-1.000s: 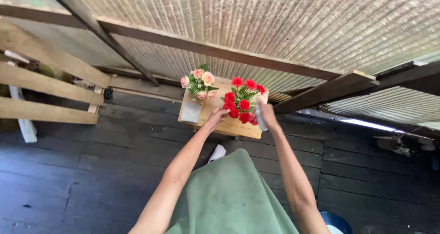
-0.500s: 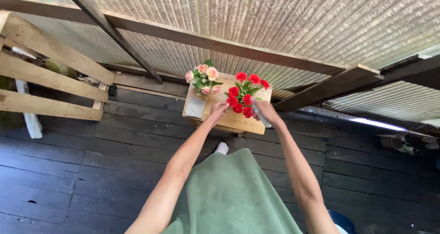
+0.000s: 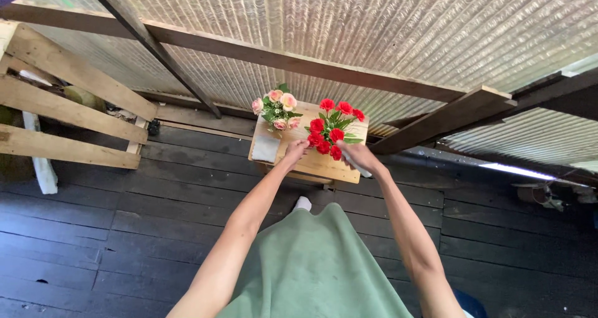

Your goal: Spraying artificial flowers with a spray bottle.

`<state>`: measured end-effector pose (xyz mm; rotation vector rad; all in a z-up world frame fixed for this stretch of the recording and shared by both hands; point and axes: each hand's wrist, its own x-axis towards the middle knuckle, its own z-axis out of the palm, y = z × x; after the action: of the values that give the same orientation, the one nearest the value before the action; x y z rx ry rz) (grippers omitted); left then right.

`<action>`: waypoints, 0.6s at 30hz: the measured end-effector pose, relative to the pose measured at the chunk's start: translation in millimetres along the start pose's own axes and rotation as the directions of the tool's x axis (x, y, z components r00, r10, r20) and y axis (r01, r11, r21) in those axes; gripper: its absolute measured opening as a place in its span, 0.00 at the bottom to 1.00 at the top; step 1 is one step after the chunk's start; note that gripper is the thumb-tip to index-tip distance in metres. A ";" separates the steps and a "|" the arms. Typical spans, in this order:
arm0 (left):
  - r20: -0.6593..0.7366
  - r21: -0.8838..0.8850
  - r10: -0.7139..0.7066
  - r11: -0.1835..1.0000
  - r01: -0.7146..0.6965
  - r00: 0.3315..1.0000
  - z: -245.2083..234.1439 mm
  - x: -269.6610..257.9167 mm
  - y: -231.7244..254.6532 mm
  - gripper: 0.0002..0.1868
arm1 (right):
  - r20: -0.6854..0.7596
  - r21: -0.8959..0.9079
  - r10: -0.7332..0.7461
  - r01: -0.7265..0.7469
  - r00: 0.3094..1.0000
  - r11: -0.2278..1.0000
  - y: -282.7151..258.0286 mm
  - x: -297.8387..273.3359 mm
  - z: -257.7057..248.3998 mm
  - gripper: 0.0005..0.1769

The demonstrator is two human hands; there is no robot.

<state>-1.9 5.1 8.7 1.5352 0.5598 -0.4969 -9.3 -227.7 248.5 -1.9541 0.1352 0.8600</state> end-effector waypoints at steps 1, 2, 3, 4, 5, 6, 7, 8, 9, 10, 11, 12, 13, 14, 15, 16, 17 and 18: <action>0.001 0.002 0.000 1.000 0.000 1.000 2.1 2.5 -2.1 0.17 | -0.001 0.002 0.000 0.000 1.000 1.000 -3.4 0.0 -3.6 0.38; -0.005 -0.001 -0.015 1.000 0.015 1.000 4.4 4.8 -4.1 0.16 | -0.091 0.076 -0.036 0.043 0.995 0.996 -6.7 -0.1 -7.3 0.35; -0.010 -0.003 -0.027 1.000 0.027 1.000 6.4 8.6 -4.4 0.15 | -0.185 0.146 -0.067 0.095 0.980 0.985 -11.0 0.5 -11.7 0.32; -0.008 -0.001 -0.024 1.000 0.024 1.000 5.1 10.2 -2.4 0.15 | -0.189 0.147 -0.069 0.097 0.980 0.984 -12.9 3.5 -15.8 0.32; -0.007 0.005 -0.022 1.000 0.022 1.000 5.1 9.7 -2.9 0.14 | -0.240 0.217 -0.081 0.135 0.967 0.967 -13.0 5.0 -19.7 0.34; -0.005 0.010 -0.021 1.000 0.021 1.000 5.0 9.5 -3.6 0.13 | -0.291 0.283 -0.089 0.175 0.952 0.943 -12.9 6.6 -23.3 0.36; -0.006 0.009 -0.024 1.000 0.024 1.000 5.3 9.5 -4.4 0.13 | -0.289 0.284 -0.088 0.173 0.953 0.943 -12.3 7.3 -24.9 0.36; -0.013 0.029 -0.010 1.000 0.010 1.000 5.2 9.5 -5.3 0.11 | -0.303 0.311 -0.069 0.167 0.951 0.936 -11.9 8.0 -26.2 0.35; -0.020 0.048 0.006 0.999 -0.005 1.000 4.3 10.2 -4.7 0.09 | -0.316 0.337 -0.052 0.163 0.947 0.927 -12.9 9.5 -27.8 0.34; -0.023 0.047 0.004 0.999 -0.003 1.000 1.7 -2.1 0.3 0.09 | -0.313 0.336 -0.052 0.162 0.948 0.928 -7.3 8.6 -26.3 0.34; -0.025 0.058 0.016 0.998 -0.014 1.000 -0.4 -12.0 8.2 0.10 | -0.266 0.266 -0.053 0.126 0.963 0.956 -3.2 9.4 -26.8 0.34; -0.028 0.068 0.027 0.997 -0.025 0.999 -2.5 -22.1 15.8 0.11 | -0.218 0.191 -0.050 0.093 0.975 0.977 1.0 10.1 -27.1 0.34; -0.033 0.067 0.028 0.997 -0.026 0.999 -3.6 -25.2 18.7 0.11 | -0.215 0.189 -0.054 0.096 0.975 0.977 -5.9 3.8 -24.4 0.34; -0.021 0.094 0.042 0.995 -0.040 0.999 -4.6 -28.3 21.5 0.10 | -0.085 0.050 -0.037 0.042 0.996 0.998 -12.6 -2.5 -21.8 0.35; -0.004 0.122 0.054 0.991 -0.053 0.999 -3.4 -32.2 23.2 0.10 | 0.039 -0.096 0.003 0.001 0.999 0.995 -17.6 -10.5 -19.9 0.37; -0.005 0.121 0.052 0.991 -0.052 0.999 -3.8 -34.7 22.9 0.10 | 0.041 -0.097 0.004 0.000 0.999 0.995 -22.7 -15.9 -20.1 0.37; 0.015 0.180 0.061 0.982 -0.062 0.998 -4.6 -35.8 24.5 0.10 | 0.014 -0.096 0.008 -0.006 1.000 0.995 -28.9 -20.4 -21.0 0.34; 0.035 0.239 0.067 0.968 -0.074 0.997 -5.1 -36.8 26.1 0.10 | -0.014 -0.095 0.012 -0.013 1.000 0.995 -35.0 -24.8 -22.3 0.32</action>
<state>-14.5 8.2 52.2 1.7699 0.4341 -0.5446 -1.4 -233.3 295.9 -2.0495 0.1160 0.8756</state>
